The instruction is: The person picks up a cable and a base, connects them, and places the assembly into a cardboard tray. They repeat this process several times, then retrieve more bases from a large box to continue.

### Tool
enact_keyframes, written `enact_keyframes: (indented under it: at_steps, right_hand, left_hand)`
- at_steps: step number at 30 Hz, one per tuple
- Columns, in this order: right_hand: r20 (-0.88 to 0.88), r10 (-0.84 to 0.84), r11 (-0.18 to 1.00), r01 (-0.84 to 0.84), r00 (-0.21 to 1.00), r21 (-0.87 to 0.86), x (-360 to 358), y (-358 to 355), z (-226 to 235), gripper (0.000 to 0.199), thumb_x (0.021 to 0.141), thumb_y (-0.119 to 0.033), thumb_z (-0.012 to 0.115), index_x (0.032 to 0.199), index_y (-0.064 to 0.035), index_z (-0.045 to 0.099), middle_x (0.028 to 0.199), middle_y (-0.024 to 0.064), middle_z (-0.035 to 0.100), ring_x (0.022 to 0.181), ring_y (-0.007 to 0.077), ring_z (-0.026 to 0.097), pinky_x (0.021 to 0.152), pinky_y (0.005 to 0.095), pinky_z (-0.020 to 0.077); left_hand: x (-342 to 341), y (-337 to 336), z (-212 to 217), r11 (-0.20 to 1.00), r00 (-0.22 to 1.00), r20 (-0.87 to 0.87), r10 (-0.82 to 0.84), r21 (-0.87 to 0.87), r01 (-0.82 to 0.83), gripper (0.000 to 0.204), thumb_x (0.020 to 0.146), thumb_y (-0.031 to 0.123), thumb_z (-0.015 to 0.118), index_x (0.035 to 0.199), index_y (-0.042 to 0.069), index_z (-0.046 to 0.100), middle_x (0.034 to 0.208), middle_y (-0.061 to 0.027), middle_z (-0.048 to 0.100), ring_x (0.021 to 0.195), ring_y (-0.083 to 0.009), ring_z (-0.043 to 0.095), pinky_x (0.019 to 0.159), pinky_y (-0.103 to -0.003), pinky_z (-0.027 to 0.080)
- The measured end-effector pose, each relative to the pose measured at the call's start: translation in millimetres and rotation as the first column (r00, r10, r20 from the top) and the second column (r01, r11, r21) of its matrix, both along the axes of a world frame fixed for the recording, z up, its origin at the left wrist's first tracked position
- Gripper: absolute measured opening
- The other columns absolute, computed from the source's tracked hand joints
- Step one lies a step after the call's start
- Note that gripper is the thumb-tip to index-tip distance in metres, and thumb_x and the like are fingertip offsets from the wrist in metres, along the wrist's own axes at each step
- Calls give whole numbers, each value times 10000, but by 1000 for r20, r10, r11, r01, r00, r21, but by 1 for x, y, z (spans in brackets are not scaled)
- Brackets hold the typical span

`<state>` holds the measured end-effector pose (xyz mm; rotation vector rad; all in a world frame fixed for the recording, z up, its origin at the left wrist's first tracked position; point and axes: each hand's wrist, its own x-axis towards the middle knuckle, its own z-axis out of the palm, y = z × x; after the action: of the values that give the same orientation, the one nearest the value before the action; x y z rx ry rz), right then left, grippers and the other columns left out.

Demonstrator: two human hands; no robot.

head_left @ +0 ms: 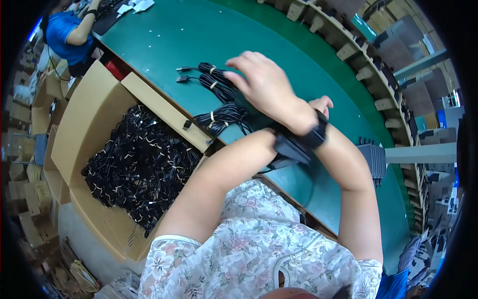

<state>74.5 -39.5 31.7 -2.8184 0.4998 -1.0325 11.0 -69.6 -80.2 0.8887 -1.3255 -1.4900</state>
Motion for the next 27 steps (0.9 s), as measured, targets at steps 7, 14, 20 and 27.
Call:
enact_keyframes:
  at_steps: [7,14,20,27]
  right_hand:
    - [-348,63,770,176,935,613,28,-49,-35,243,862,-222,587,1002,-24,596,883,85,596,748,181,571,686,312,463]
    - [222,-285,299,-134,932,945,-73,-65,11,234,921,-210,518,1056,-18,514,816,36,575,693,115,530,634,258,453]
    - [252,-496,293,-113,831,949,-174,-68,39,212,944,-229,478,995,-25,502,811,26,552,675,89,512,635,241,444]
    - [91,-314,759,192,945,622,-197,-33,4,238,888,-191,566,1063,-45,499,789,47,582,699,160,577,650,263,472]
  left_hand:
    - [1,8,2,932,993,112,40,-363,3,220,828,164,546,1019,65,502,866,-41,545,807,-163,520,734,-320,427]
    - [-1,1,10,442,974,-135,181,-874,-203,442,797,143,630,1171,27,425,910,-65,562,780,-153,573,614,-282,462]
    - [25,24,72,984,873,-481,75,179,15,323,865,123,579,1129,41,412,792,-55,559,494,-112,519,402,-196,384]
    - [19,12,44,984,887,-455,-77,110,142,198,886,114,556,1041,20,477,781,-61,579,582,-97,551,444,-193,401]
